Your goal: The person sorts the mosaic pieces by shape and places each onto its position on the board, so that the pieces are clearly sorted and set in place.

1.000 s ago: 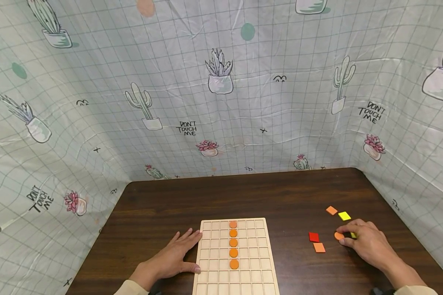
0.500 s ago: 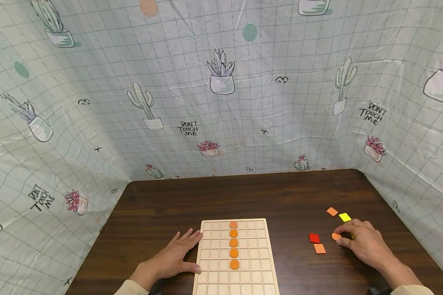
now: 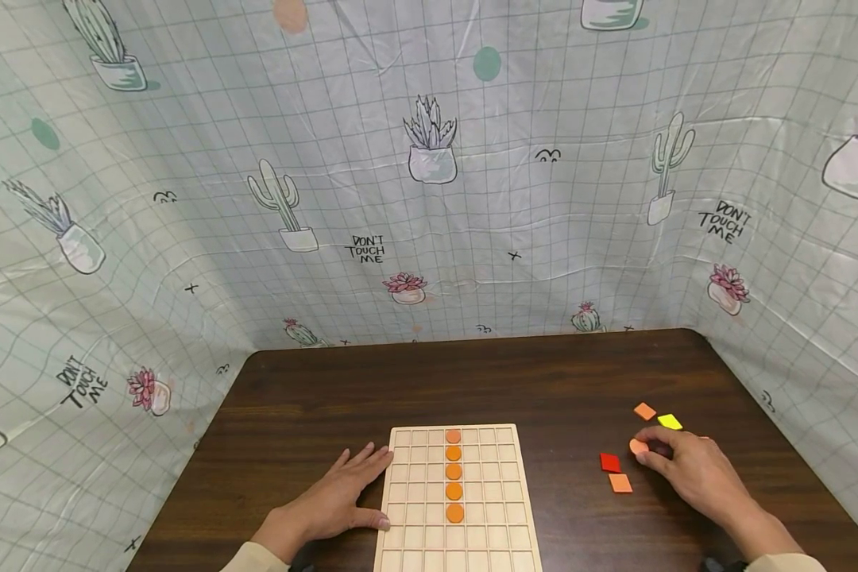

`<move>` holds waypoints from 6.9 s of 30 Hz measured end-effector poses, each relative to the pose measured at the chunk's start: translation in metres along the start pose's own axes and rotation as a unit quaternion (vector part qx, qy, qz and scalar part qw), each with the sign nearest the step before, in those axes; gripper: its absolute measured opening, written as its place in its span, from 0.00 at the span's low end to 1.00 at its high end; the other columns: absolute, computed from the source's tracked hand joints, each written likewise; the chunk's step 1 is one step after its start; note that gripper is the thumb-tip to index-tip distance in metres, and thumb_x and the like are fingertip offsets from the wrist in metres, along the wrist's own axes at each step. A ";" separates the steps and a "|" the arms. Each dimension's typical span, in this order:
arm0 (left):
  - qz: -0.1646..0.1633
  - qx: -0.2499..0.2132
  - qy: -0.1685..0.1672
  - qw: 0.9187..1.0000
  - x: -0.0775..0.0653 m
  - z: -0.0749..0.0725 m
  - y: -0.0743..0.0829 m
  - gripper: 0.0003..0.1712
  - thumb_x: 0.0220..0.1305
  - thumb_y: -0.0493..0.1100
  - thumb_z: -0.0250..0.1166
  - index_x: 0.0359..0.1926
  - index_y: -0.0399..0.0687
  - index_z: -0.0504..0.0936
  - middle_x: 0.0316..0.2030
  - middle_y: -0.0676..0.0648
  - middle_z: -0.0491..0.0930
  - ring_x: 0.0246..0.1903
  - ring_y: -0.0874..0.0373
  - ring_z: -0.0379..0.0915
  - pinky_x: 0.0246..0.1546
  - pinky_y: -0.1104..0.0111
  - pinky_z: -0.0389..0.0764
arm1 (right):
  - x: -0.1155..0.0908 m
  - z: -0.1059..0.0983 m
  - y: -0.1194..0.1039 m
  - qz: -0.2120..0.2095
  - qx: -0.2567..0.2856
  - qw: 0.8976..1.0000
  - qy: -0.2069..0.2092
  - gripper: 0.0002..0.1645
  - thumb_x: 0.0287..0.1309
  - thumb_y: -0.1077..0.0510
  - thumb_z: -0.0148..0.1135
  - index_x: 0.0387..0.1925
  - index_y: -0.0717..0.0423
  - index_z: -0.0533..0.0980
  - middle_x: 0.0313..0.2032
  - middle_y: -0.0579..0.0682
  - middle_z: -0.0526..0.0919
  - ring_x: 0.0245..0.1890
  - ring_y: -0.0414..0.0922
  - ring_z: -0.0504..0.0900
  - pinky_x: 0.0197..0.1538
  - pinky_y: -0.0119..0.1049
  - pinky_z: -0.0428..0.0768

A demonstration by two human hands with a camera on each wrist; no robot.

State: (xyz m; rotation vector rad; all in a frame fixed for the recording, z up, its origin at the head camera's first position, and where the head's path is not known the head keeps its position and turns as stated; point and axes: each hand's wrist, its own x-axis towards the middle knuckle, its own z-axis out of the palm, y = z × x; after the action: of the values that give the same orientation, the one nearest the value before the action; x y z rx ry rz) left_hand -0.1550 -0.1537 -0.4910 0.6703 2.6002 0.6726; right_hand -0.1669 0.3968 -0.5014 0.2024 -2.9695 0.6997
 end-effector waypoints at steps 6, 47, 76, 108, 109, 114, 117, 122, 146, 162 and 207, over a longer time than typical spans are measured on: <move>-0.001 -0.001 0.002 1.000 -0.001 0.000 0.001 0.57 0.63 0.66 0.72 0.84 0.50 0.57 0.83 0.47 0.55 0.84 0.46 0.43 0.82 0.39 0.41 | -0.003 0.004 -0.010 0.002 0.021 0.998 0.052 0.18 0.62 0.46 0.77 0.47 0.53 0.87 0.36 0.44 0.90 0.32 0.23 0.76 0.34 0.33 0.78; 0.004 0.006 -0.004 1.000 0.001 -0.003 0.004 0.57 0.63 0.63 0.72 0.84 0.50 0.57 0.84 0.46 0.54 0.84 0.42 0.43 0.80 0.34 0.41 | 0.010 0.060 -0.129 -0.084 0.149 0.985 0.000 0.10 0.62 0.59 0.76 0.45 0.48 0.86 0.32 0.36 0.82 0.29 0.30 0.75 0.31 0.29 0.78; 0.002 -0.002 -0.001 1.000 -0.001 -0.002 0.007 0.57 0.62 0.64 0.72 0.83 0.46 0.58 0.83 0.46 0.54 0.84 0.41 0.43 0.81 0.34 0.40 | -0.014 0.092 -0.191 -0.160 0.206 0.960 -0.098 0.07 0.62 0.58 0.76 0.40 0.47 0.86 0.27 0.32 0.77 0.28 0.27 0.72 0.31 0.26 0.75; 0.007 -0.002 0.007 1.000 0.000 0.000 0.004 0.57 0.62 0.65 0.73 0.83 0.47 0.59 0.83 0.45 0.55 0.84 0.40 0.43 0.80 0.33 0.41 | -0.028 0.111 -0.213 -0.226 0.165 0.956 -0.086 0.10 0.56 0.58 0.80 0.39 0.47 0.87 0.31 0.29 0.78 0.32 0.26 0.72 0.35 0.26 0.75; 0.007 -0.003 0.007 1.000 0.000 0.000 0.004 0.57 0.62 0.65 0.72 0.83 0.47 0.59 0.83 0.45 0.55 0.84 0.40 0.43 0.80 0.33 0.41 | -0.028 0.111 -0.213 -0.227 0.167 0.955 -0.088 0.09 0.56 0.58 0.80 0.39 0.47 0.88 0.31 0.30 0.79 0.32 0.26 0.72 0.35 0.26 0.75; 0.006 -0.005 0.008 1.000 0.001 0.000 0.004 0.57 0.62 0.65 0.73 0.83 0.47 0.59 0.83 0.45 0.55 0.84 0.40 0.43 0.80 0.33 0.40 | -0.027 0.112 -0.212 -0.233 0.175 0.952 -0.091 0.08 0.58 0.56 0.79 0.40 0.47 0.88 0.32 0.30 0.80 0.33 0.25 0.73 0.34 0.25 0.75; 0.006 -0.005 0.008 1.000 0.001 0.001 0.003 0.57 0.62 0.65 0.73 0.83 0.47 0.59 0.83 0.45 0.55 0.84 0.40 0.43 0.80 0.33 0.40 | -0.027 0.113 -0.211 -0.242 0.175 0.951 -0.083 0.08 0.59 0.55 0.79 0.40 0.46 0.88 0.32 0.31 0.81 0.33 0.25 0.73 0.34 0.25 0.75; 0.009 0.000 0.010 1.000 0.000 0.001 0.002 0.57 0.62 0.65 0.72 0.83 0.47 0.59 0.83 0.45 0.56 0.84 0.40 0.43 0.80 0.33 0.41 | -0.027 0.115 -0.210 -0.256 0.171 0.948 -0.078 0.08 0.58 0.56 0.79 0.39 0.45 0.88 0.34 0.32 0.84 0.34 0.25 0.75 0.35 0.26 0.77; 0.005 -0.030 -0.008 1.000 -0.001 -0.001 0.001 0.57 0.65 0.64 0.71 0.84 0.48 0.56 0.84 0.47 0.52 0.85 0.42 0.38 0.81 0.35 0.34 | -0.025 0.113 -0.204 -0.249 0.224 0.939 -0.077 0.09 0.60 0.55 0.79 0.41 0.43 0.86 0.32 0.30 0.79 0.33 0.26 0.73 0.34 0.24 0.75; -0.002 -0.025 -0.006 1.000 -0.002 -0.001 0.003 0.58 0.63 0.63 0.73 0.84 0.49 0.56 0.84 0.47 0.53 0.85 0.43 0.39 0.81 0.36 0.34 | -0.020 0.105 -0.192 -0.264 0.276 0.918 -0.102 0.09 0.61 0.58 0.77 0.43 0.49 0.87 0.33 0.41 0.84 0.32 0.30 0.76 0.33 0.25 0.78; -0.014 -0.025 -0.004 1.000 0.001 0.001 0.003 0.58 0.62 0.64 0.73 0.84 0.51 0.57 0.84 0.49 0.52 0.85 0.45 0.39 0.82 0.38 0.34 | -0.016 0.018 -0.048 -0.078 0.041 0.996 -0.026 0.19 0.53 0.51 0.81 0.48 0.39 0.86 0.48 0.38 0.80 0.50 0.43 0.76 0.45 0.35 0.80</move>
State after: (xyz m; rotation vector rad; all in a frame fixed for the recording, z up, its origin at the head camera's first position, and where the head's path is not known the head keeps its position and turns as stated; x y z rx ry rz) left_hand -0.1542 -0.1508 -0.4902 0.6201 2.5706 0.7221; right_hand -0.1450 0.3479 -0.4984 0.4590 -2.9341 0.8082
